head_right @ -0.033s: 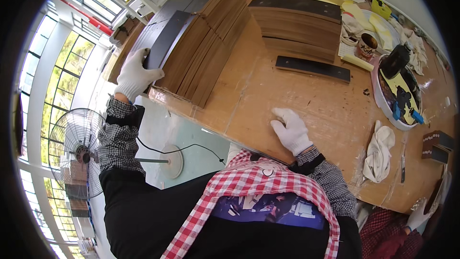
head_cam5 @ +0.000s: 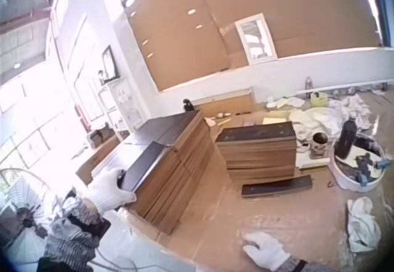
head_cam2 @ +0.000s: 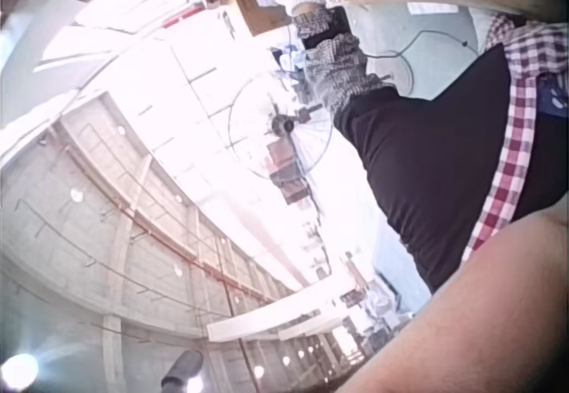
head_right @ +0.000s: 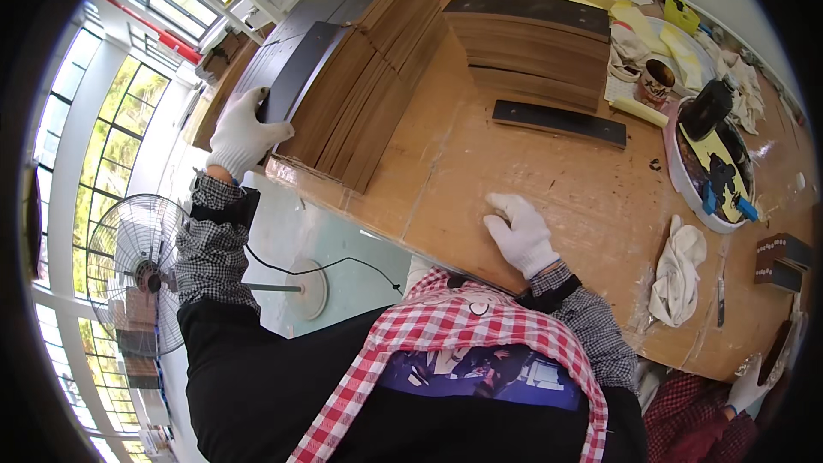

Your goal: The recorder is wiping wooden furniture components with a cloth and using a sanding block to clean the edges and surfaces before stacking them.

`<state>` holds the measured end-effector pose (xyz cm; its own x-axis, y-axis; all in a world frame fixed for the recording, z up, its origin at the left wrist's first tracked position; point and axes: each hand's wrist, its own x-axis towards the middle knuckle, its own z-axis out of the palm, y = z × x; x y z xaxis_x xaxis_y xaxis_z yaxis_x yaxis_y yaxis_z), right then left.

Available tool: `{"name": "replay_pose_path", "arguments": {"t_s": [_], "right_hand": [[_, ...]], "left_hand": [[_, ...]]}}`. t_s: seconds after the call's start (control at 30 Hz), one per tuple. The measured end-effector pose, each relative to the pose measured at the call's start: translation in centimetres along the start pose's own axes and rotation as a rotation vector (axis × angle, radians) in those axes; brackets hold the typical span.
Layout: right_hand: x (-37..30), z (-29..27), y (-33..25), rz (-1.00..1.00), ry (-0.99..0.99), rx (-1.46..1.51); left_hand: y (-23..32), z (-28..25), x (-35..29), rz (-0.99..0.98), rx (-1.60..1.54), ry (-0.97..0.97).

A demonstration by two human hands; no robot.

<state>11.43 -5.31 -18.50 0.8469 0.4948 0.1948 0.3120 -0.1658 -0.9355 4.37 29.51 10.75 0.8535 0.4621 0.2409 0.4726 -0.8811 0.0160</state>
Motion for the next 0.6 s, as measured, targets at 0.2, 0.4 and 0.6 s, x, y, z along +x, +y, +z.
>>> {"name": "replay_pose_path", "arguments": {"t_s": [0.2, 0.4, 0.6], "right_hand": [[0.2, -0.2, 0.1, -0.007, -0.018, -0.037], [0.2, -0.2, 0.1, -0.031, -0.018, -0.07], [0.0, -0.2, -0.1, -0.016, -0.026, -0.086]], "left_hand": [[0.6, 0.7, 1.0, -0.049, 0.057, -0.068], [-0.3, 2.1, 2.1, -0.016, 0.028, -0.055], [0.5, 1.8, 2.9, -0.054, 0.197, -0.151]]}}
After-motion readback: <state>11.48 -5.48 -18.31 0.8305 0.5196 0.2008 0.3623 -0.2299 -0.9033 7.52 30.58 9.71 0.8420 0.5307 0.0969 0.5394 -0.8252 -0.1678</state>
